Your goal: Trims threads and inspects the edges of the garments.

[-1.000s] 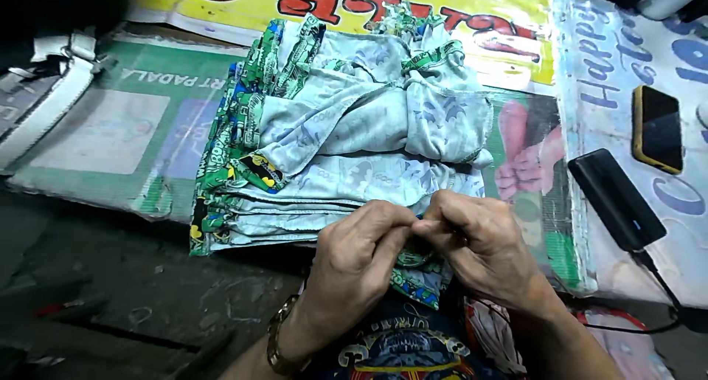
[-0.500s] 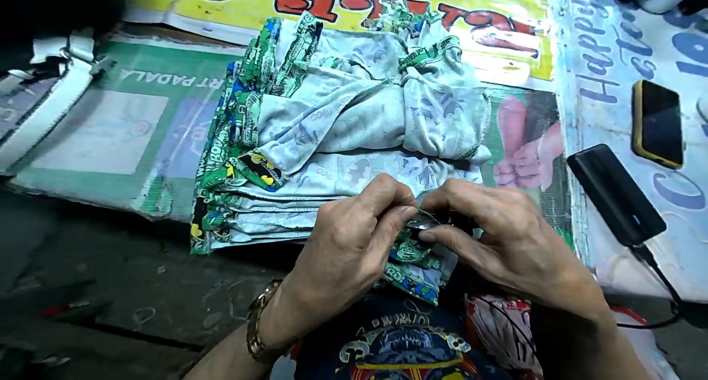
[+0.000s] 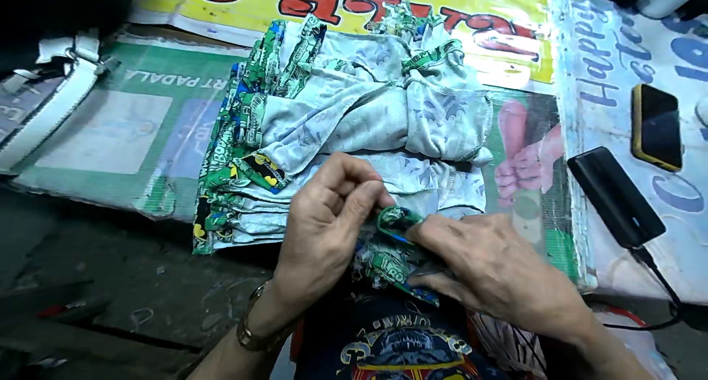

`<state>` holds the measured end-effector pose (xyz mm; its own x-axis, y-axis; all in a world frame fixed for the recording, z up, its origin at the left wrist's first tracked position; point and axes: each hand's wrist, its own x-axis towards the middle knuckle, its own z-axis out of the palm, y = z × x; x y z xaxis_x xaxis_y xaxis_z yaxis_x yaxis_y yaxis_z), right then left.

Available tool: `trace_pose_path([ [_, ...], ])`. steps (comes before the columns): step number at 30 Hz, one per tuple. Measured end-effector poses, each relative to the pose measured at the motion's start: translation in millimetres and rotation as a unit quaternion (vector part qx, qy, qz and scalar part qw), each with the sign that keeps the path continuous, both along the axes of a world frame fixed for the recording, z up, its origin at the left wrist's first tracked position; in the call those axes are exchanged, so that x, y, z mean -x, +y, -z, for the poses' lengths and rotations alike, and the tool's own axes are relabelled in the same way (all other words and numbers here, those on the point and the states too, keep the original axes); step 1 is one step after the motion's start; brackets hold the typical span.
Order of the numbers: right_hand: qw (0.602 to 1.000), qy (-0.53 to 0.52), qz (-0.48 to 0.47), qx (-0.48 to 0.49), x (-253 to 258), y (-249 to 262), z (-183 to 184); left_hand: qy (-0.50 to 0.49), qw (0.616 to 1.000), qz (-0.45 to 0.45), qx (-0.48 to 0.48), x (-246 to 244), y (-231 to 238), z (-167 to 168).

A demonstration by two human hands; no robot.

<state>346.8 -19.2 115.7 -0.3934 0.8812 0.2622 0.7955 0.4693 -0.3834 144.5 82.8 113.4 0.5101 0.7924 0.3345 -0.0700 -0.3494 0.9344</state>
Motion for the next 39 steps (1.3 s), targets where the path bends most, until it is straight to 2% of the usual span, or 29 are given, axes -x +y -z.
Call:
trace_pose_path([
  [1,0.999,-0.031,0.001,-0.009,2.9,-1.9,0.7,-0.029,0.999,-0.003,0.017,1.2,1.1,-0.8],
  [3,0.999,-0.029,-0.035,0.003,2.3,-2.7,-5.3,-0.073,0.997,-0.018,0.014,2.8,0.5,0.3],
  [6,0.993,0.032,-0.106,0.038,-9.9,4.0,-31.8,-0.087,0.987,-0.078,-0.11,6.3,-3.9,9.9],
  [9,0.994,0.051,-0.1,0.002,-32.5,24.5,-75.0,0.002,0.946,-0.118,-0.303,13.5,-5.4,19.3],
  [11,0.996,0.043,-0.074,-0.033,-52.5,46.9,-103.7,0.101,0.892,-0.123,-0.424,17.2,2.8,20.3],
  [13,0.996,0.034,0.004,-0.082,-71.5,72.9,-118.5,0.198,0.836,-0.138,-0.492,21.3,22.0,12.5],
  [15,0.986,0.065,0.109,-0.107,-85.7,100.5,-118.0,0.283,0.811,-0.147,-0.49,25.3,46.0,1.8],
  [17,0.978,0.072,0.169,-0.098,-98.4,130.4,-101.0,0.357,0.805,-0.142,-0.452,27.2,70.3,-0.7],
  [21,0.977,0.01,0.205,0.059,-112.0,167.5,-24.3,0.457,0.801,-0.091,-0.376,23.7,102.3,14.7],
  [22,0.974,0.009,0.209,0.086,-113.4,171.5,-7.0,0.461,0.8,-0.086,-0.373,23.3,104.5,15.9],
  [24,0.972,0.028,0.214,0.096,-116.2,170.6,4.7,0.454,0.801,-0.092,-0.378,24.2,102.3,16.8],
  [28,0.966,0.012,0.234,0.109,-118.4,149.3,-18.8,0.357,0.802,-0.162,-0.451,24.0,62.4,5.0],
  [30,0.961,-0.012,0.266,0.074,-117.1,130.4,-36.6,0.308,0.808,-0.178,-0.47,18.6,35.6,4.7],
  [32,0.957,-0.031,0.289,0.021,-106.5,107.6,-51.3,0.306,0.845,-0.091,-0.43,12.1,8.2,14.4],
  [34,0.966,-0.033,0.257,-0.02,-89.1,79.8,-58.5,0.283,0.874,0.053,-0.392,6.8,-24.6,30.1],
  [36,0.984,-0.019,0.172,-0.033,-67.0,50.5,-54.9,0.207,0.884,0.182,-0.377,6.9,-57.9,38.9],
  [39,0.998,0.03,0.047,-0.016,-31.2,20.2,-25.1,0.1,0.889,0.338,-0.291,12.1,-85.0,42.1],
])
